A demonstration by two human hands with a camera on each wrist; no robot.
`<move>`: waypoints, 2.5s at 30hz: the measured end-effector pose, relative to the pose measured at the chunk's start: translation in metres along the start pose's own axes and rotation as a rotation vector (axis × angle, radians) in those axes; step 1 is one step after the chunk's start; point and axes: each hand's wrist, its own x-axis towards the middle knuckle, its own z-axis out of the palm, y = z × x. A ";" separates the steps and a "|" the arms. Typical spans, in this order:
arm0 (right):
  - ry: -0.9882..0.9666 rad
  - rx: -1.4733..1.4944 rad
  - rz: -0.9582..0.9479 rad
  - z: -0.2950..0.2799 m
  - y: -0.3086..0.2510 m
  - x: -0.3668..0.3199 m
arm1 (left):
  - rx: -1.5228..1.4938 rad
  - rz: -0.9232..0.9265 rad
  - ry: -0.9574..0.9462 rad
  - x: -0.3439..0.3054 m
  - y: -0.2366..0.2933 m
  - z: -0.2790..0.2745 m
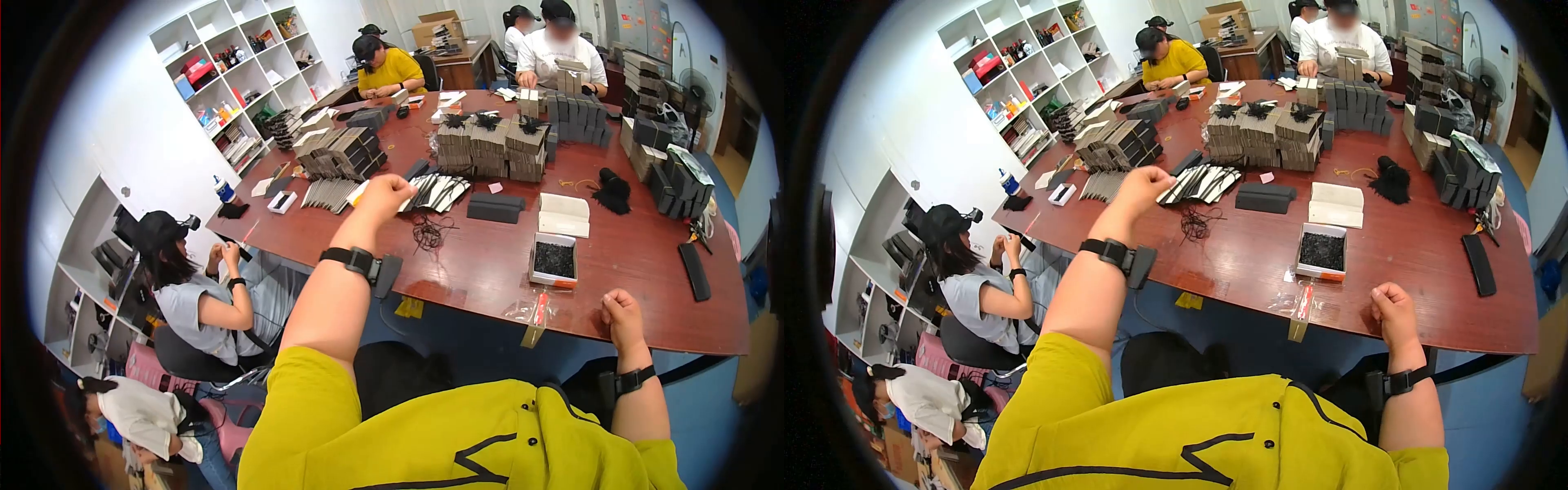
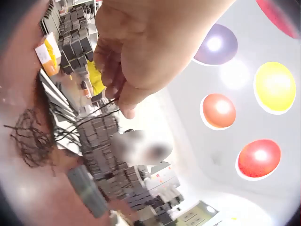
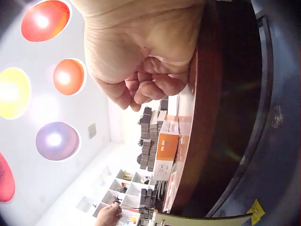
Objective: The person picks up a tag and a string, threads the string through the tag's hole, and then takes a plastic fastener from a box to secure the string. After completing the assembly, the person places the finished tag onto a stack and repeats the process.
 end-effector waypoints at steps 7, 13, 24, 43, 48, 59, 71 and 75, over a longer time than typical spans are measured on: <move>-0.004 0.030 -0.011 -0.002 0.003 0.002 | -0.195 0.028 0.011 0.016 0.041 -0.025; -0.005 0.156 0.060 0.004 -0.003 -0.006 | -0.823 0.012 -0.220 0.010 0.062 -0.013; -0.001 -0.097 0.032 0.005 -0.001 -0.003 | -0.390 0.074 -0.382 -0.077 0.032 0.166; -0.214 -1.622 -0.212 0.086 -0.016 0.108 | 0.359 0.141 -0.324 -0.083 0.031 0.195; -0.121 -1.339 -0.394 0.083 -0.018 0.101 | 0.278 0.265 -0.173 -0.096 0.035 0.194; -0.024 -0.710 -0.090 0.081 -0.015 0.092 | -0.771 -0.131 -0.280 -0.086 0.071 0.196; -0.023 -0.279 0.063 0.107 -0.035 0.057 | -0.434 0.383 0.158 -0.101 0.092 0.196; -0.063 -0.240 -0.015 0.103 -0.024 0.061 | -0.430 0.401 0.136 -0.102 0.094 0.196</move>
